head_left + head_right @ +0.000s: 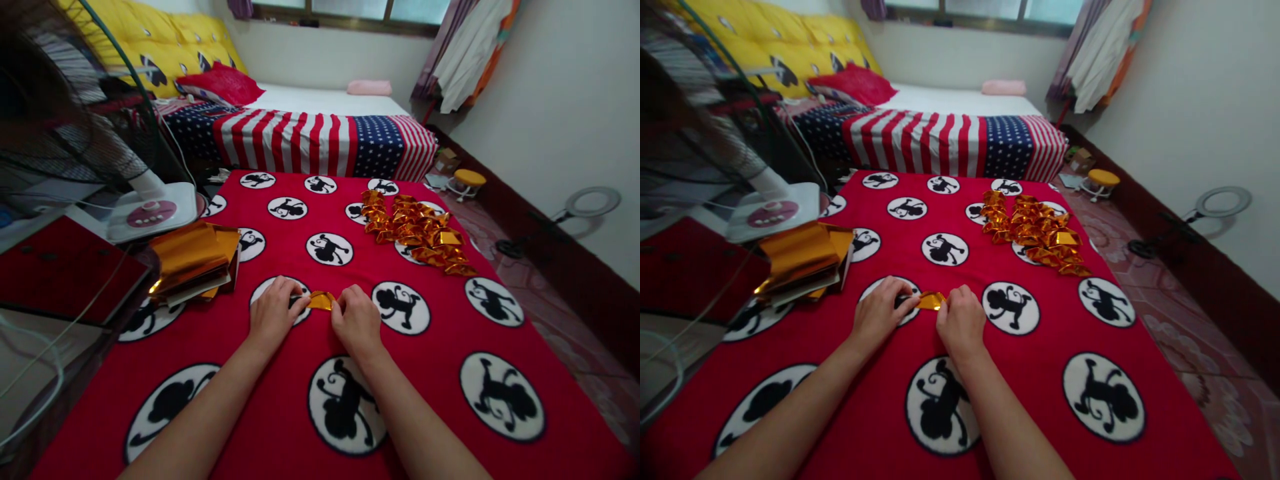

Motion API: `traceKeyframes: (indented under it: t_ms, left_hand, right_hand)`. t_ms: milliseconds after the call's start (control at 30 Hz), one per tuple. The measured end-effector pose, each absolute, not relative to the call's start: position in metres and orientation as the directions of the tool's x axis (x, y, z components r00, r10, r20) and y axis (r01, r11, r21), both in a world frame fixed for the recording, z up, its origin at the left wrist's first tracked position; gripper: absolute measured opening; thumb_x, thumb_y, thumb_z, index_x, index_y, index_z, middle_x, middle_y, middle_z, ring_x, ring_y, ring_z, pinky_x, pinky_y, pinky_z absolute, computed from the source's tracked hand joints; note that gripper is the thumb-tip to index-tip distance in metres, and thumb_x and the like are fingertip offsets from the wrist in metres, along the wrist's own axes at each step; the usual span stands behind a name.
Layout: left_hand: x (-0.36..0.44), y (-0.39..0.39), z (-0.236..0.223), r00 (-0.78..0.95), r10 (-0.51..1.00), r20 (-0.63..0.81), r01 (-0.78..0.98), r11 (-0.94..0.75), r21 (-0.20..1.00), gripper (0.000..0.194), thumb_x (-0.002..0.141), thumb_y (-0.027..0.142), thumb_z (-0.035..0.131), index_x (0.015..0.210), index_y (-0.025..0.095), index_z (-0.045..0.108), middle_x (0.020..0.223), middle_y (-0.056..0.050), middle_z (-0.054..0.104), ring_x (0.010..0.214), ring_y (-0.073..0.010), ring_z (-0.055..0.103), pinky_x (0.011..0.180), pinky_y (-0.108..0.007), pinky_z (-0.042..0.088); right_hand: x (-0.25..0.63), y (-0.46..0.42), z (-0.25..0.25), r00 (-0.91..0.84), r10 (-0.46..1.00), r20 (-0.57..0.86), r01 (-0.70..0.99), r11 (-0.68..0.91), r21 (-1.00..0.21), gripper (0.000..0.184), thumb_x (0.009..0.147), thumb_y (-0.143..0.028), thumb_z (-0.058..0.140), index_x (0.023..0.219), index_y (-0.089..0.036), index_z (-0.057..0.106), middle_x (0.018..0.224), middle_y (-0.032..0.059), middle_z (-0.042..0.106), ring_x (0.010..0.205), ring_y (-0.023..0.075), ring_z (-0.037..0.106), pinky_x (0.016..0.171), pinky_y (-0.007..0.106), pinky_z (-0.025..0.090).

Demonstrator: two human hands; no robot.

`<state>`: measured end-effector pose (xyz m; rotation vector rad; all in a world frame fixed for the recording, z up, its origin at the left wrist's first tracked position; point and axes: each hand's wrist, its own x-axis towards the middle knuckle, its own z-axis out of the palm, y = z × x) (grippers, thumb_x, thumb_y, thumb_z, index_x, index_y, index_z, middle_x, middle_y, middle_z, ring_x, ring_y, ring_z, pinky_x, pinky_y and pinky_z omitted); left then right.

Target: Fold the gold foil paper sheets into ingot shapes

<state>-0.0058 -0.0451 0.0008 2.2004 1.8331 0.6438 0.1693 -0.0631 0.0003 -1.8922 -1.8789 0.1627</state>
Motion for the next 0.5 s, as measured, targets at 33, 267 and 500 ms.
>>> traceKeyframes:
  t_ms: [33,267,500]
  left_hand:
    - [-0.0060,-0.0450,0.0008,0.132,0.971,0.199,0.882,-0.207,0.424,0.018,0.086,0.042,0.059,0.090,0.024,0.061,0.092,-0.002,0.064,0.082,-0.0190,0.061,0.064,-0.028,0.039]
    - [-0.0033,-0.0447,0.0025,0.139,0.973,0.183,0.864,-0.210,0.458,0.016,0.085,0.039,0.061,0.092,0.025,0.064,0.094,-0.001,0.065,0.086,-0.0180,0.062,0.067,-0.027,0.040]
    - [0.0031,-0.0406,0.0053,0.152,0.978,0.141,0.850,-0.202,0.486,0.018,0.080,0.042,0.066,0.086,0.025,0.066,0.090,0.001,0.067,0.081,-0.0164,0.063,0.063,-0.027,0.037]
  right_hand:
    - [0.1693,-0.0629,0.0002,0.068,0.970,0.231,0.912,0.033,-0.408,0.015,0.080,-0.018,0.057,0.068,-0.020,0.049,0.079,0.0041,0.056,0.070,0.0163,0.051,0.062,0.028,0.031]
    - [0.1669,-0.0658,-0.0031,0.087,0.964,0.252,0.909,0.027,-0.416,0.008,0.081,-0.014,0.053,0.074,-0.018,0.053,0.083,0.0062,0.057,0.074,0.0183,0.052,0.066,0.029,0.033]
    - [0.1656,-0.0685,-0.0048,0.069,0.961,0.268,0.923,0.040,-0.382,0.007,0.082,-0.012,0.051,0.078,-0.018,0.052,0.081,0.0057,0.056,0.074,0.0191,0.051,0.068,0.030,0.033]
